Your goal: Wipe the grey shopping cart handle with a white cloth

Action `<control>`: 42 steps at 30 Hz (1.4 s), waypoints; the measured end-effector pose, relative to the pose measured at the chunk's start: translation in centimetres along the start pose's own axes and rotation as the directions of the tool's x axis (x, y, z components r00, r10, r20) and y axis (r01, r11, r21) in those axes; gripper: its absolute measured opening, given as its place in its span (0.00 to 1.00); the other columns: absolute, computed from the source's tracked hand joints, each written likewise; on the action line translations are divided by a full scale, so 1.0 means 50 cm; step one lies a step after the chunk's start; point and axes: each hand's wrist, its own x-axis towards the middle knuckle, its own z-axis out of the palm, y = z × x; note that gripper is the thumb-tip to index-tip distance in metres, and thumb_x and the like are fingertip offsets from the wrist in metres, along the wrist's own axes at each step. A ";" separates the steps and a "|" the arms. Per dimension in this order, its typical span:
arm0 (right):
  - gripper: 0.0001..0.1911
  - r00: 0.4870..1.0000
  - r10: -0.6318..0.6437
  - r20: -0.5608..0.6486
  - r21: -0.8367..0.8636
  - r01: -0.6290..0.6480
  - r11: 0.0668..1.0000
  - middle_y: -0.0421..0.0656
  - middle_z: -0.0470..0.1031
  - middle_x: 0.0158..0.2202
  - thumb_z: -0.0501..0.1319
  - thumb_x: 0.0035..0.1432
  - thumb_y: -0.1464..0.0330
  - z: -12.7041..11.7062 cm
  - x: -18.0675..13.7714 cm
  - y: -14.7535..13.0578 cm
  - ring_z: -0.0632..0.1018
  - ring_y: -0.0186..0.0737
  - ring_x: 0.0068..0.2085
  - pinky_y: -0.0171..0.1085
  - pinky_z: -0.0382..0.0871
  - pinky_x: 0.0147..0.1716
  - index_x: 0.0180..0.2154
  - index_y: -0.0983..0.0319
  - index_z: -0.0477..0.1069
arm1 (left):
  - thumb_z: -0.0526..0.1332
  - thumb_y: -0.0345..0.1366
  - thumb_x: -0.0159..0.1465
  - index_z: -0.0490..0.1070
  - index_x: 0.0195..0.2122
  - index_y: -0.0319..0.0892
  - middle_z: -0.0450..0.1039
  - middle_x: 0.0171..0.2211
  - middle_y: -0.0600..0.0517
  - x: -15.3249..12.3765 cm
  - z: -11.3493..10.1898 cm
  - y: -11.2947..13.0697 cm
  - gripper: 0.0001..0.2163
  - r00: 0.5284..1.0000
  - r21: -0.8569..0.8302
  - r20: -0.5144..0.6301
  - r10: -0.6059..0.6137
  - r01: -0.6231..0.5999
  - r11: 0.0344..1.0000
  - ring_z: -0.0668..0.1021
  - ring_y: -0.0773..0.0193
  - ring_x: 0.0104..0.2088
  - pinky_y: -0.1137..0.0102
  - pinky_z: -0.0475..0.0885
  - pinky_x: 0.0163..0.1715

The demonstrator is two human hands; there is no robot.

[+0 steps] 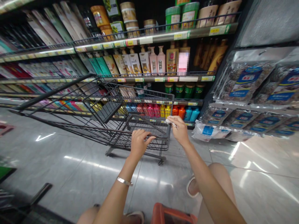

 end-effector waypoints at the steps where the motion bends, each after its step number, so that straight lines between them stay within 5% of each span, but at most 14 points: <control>1: 0.20 1.000 0.003 -0.003 -0.011 -0.003 1.000 0.46 0.74 0.42 0.52 0.55 0.79 0.000 0.001 -0.001 0.75 0.39 0.45 0.40 0.70 0.45 0.42 0.59 0.76 | 0.58 0.49 0.60 0.74 0.29 0.42 0.67 0.21 0.54 0.001 0.000 0.001 0.15 1.000 0.001 0.005 -0.005 0.005 1.000 0.67 0.64 0.27 0.68 0.57 0.31; 8: 0.20 1.000 -0.020 0.019 -0.118 0.022 0.993 0.47 0.74 0.43 0.53 0.49 0.81 0.003 -0.037 -0.057 0.74 0.43 0.45 0.44 0.69 0.46 0.39 0.60 0.77 | 0.58 0.49 0.60 0.74 0.29 0.42 0.67 0.21 0.54 0.006 -0.007 0.008 0.15 0.997 0.013 0.065 -0.036 0.035 0.999 0.67 0.64 0.26 0.68 0.57 0.31; 14: 0.13 1.000 -0.011 -0.006 -0.117 0.011 0.993 0.48 0.73 0.45 0.58 0.56 0.73 0.006 -0.091 -0.112 0.73 0.43 0.45 0.45 0.69 0.45 0.42 0.58 0.76 | 0.59 0.48 0.60 0.74 0.30 0.43 0.67 0.21 0.54 0.000 -0.014 0.007 0.14 0.998 0.024 0.062 -0.030 0.029 0.999 0.67 0.64 0.26 0.68 0.57 0.31; 26: 0.17 0.990 -0.093 0.105 -0.117 0.105 0.988 0.48 0.74 0.44 0.54 0.58 0.79 -0.003 -0.165 -0.188 0.74 0.42 0.43 0.44 0.70 0.41 0.44 0.57 0.74 | 0.58 0.46 0.62 0.73 0.31 0.43 0.68 0.22 0.53 -0.046 -0.033 0.017 0.13 0.998 0.029 0.056 0.004 -0.006 1.000 0.68 0.63 0.28 0.67 0.59 0.32; 32: 0.19 0.965 -0.144 0.218 -0.093 0.167 0.981 0.48 0.74 0.45 0.53 0.57 0.80 -0.035 -0.165 -0.185 0.74 0.42 0.44 0.44 0.70 0.41 0.44 0.57 0.73 | 0.56 0.47 0.62 0.73 0.32 0.44 0.68 0.22 0.53 -0.074 -0.050 0.027 0.13 0.999 0.016 0.035 0.036 -0.036 0.999 0.69 0.63 0.28 0.67 0.59 0.32; 42: 0.13 0.993 -0.050 0.105 0.010 0.049 0.999 0.46 0.74 0.42 0.55 0.60 0.75 -0.054 -0.134 -0.134 0.75 0.40 0.42 0.43 0.70 0.41 0.42 0.57 0.75 | 0.58 0.45 0.61 0.72 0.30 0.43 0.69 0.24 0.53 -0.087 -0.047 0.047 0.12 1.000 -0.009 0.017 0.025 -0.025 1.000 0.68 0.64 0.28 0.67 0.59 0.33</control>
